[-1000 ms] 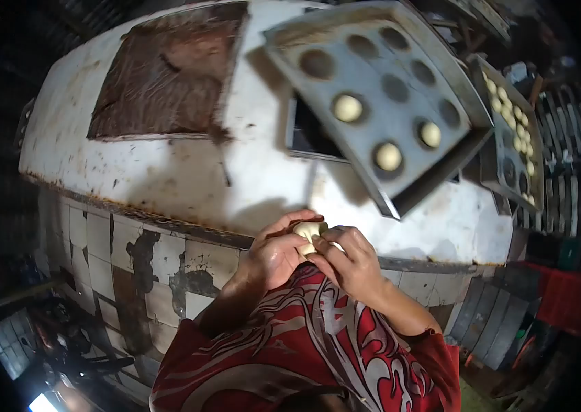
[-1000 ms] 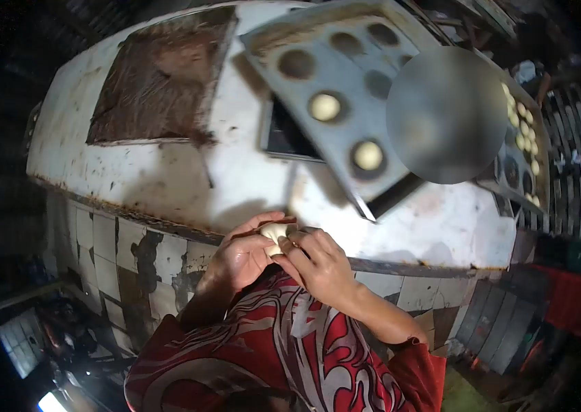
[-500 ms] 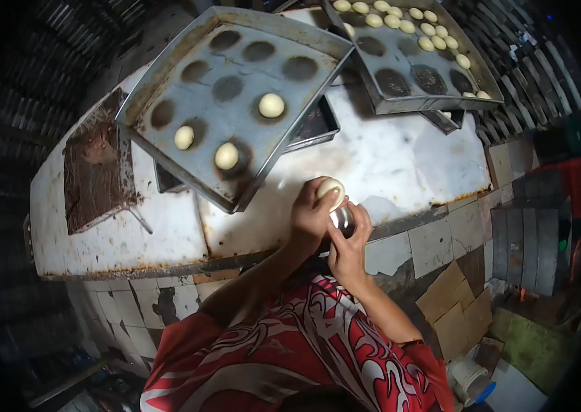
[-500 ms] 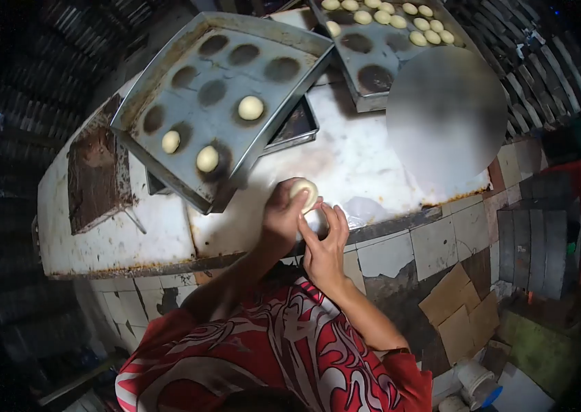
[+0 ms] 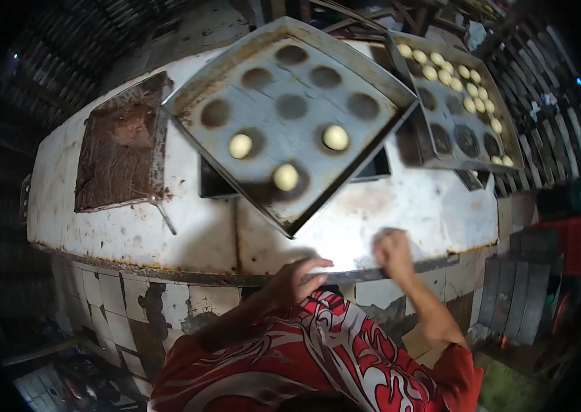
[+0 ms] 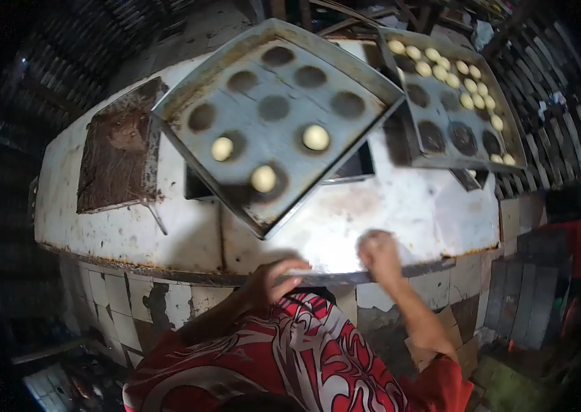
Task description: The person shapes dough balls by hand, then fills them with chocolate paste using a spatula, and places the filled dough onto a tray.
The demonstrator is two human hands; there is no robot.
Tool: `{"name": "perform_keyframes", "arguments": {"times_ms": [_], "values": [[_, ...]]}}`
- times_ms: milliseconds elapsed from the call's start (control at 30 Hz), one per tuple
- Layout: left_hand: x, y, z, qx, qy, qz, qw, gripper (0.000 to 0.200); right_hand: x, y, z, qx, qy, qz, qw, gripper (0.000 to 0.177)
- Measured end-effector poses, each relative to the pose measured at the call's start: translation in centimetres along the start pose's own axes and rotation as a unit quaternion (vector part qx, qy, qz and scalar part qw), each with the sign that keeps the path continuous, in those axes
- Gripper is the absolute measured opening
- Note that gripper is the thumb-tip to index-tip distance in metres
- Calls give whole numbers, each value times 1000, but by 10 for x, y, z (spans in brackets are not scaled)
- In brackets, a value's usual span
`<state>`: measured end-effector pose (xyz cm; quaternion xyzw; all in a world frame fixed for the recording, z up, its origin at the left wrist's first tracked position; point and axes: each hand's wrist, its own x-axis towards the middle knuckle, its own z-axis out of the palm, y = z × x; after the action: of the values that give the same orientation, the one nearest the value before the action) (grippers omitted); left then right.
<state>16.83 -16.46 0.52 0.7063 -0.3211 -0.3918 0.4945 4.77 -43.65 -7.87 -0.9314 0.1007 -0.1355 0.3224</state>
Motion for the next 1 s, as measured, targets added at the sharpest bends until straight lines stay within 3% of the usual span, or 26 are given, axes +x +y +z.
{"name": "perform_keyframes", "arguments": {"times_ms": [33, 100, 133, 200, 267, 300, 367, 400, 433, 467, 533, 567, 600, 667, 700, 767, 800, 833, 900, 1000], "values": [[-13, -10, -9, -30, -23, 4, 999, 30, 20, 11, -11, -90, -30, -7, 995, 12], [-31, -22, -22, -111, -19, 41, 993, 28, 72, -3, 3, -165, 169, 60, 970, 8], [-35, -21, -31, -118, -29, 55, 991, 27, 79, -15, 16, -167, 169, 60, 969, 8], [-36, -27, -51, -116, -84, 69, 987, 29, 94, -33, 42, -34, 200, 108, 973, 13], [-42, -33, -79, -93, -105, 92, 986, 30, 66, -64, 59, -84, 159, 80, 980, 10], [-46, -38, -94, -70, -107, 108, 986, 31, 51, -70, 58, -153, 136, 37, 978, 17], [-60, -48, -121, -52, -109, 126, 985, 33, 29, -91, 44, -288, 6, 142, 947, 31], [-66, -54, -134, -76, -100, 109, 986, 34, 10, -62, 44, -284, -80, 202, 934, 31], [-71, -61, -143, -98, -93, 93, 986, 34, 32, -100, 18, -135, -236, 260, 926, 30], [-77, -70, -147, -151, -78, 88, 981, 35, 64, -154, -19, 22, -379, 306, 873, 29], [-82, -76, -155, -154, -71, 98, 981, 35, 112, -215, -40, 208, -374, 237, 872, 31], [-84, -78, -156, -156, -68, 99, 980, 35, 147, -249, -50, 125, -297, 100, 941, 25], [-86, -70, -157, -184, -67, 88, 977, 34, 185, -270, -51, 92, -220, -13, 971, 21], [-86, -59, -157, -167, -61, 105, 978, 33, 261, -310, -28, 92, -75, -16, 993, 23], [-84, -52, -158, -155, -49, 123, 979, 32, 297, -306, 4, 92, 73, -123, 985, 23], [-81, -42, -155, -141, -16, 133, 981, 34, 352, -294, 79, 86, 201, -113, 969, 27], [-79, -41, -153, -126, 3, 137, 983, 35, 353, -297, 98, 136, 70, -74, 985, 28], [-79, -40, -153, -111, 21, 139, 984, 36, 368, -260, 139, -156, -46, -111, 980, 31], [-81, -40, -149, -122, 64, 128, 982, 36, 356, -237, 155, -106, 90, -183, 973, 33], [-89, -61, -132, -208, 141, 62, 966, 33, 331, -230, 40, -47, 161, -207, 964, 31]]}}
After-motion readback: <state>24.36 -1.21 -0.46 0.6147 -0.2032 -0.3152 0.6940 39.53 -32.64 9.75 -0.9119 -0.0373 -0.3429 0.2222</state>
